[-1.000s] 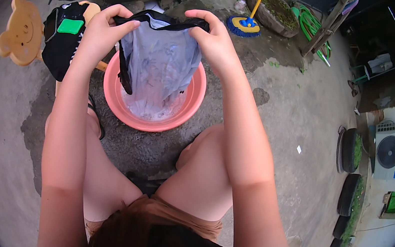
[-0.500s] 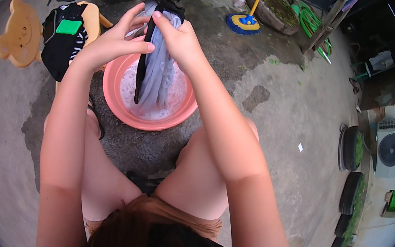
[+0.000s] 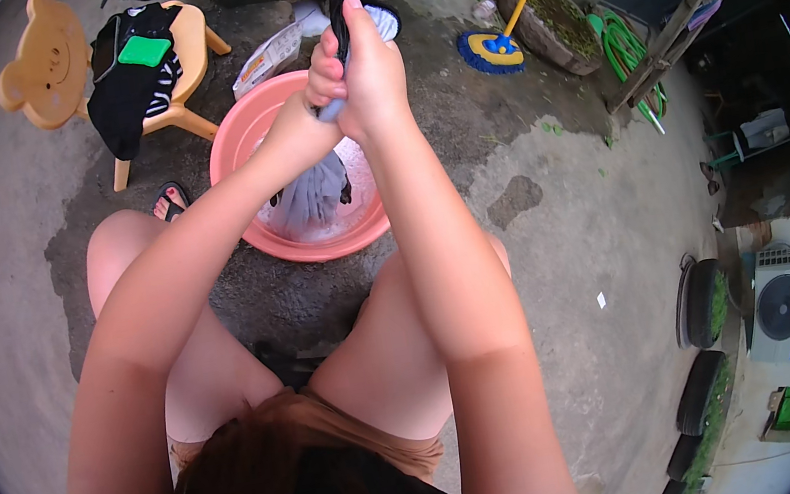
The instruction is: Scrubbing and wringing out laundry in a basin of soapy water.
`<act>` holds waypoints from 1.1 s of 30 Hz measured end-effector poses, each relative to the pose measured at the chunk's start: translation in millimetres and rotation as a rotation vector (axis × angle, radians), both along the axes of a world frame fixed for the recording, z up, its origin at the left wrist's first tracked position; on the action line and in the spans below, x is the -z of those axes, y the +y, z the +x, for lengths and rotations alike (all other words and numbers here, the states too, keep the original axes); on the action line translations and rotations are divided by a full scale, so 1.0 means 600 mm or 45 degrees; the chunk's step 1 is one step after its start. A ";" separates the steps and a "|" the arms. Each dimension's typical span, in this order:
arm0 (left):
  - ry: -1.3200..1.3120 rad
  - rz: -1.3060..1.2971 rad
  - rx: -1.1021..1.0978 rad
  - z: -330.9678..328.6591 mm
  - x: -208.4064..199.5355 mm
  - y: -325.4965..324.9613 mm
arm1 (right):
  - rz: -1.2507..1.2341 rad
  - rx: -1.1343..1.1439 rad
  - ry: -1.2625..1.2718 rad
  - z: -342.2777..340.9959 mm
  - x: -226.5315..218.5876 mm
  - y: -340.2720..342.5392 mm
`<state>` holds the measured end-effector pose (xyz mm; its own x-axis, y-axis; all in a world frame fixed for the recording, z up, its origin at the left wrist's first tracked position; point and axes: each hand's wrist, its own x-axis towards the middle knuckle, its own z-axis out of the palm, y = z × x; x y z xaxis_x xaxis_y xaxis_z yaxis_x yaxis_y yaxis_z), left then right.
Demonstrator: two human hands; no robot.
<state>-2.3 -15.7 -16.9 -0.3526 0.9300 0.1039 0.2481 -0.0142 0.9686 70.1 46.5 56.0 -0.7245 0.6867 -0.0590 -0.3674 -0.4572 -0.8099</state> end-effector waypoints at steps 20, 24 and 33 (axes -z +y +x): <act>-0.821 0.099 0.172 -0.077 -0.072 -0.022 | 1.305 -0.660 -0.927 0.038 0.062 0.001; -0.772 0.099 0.168 -0.083 -0.094 -0.030 | 0.875 -0.479 -0.763 -0.003 0.101 -0.027; 0.008 -0.231 0.410 -0.147 -0.107 -0.053 | 0.418 0.005 -0.425 -0.012 0.082 -0.009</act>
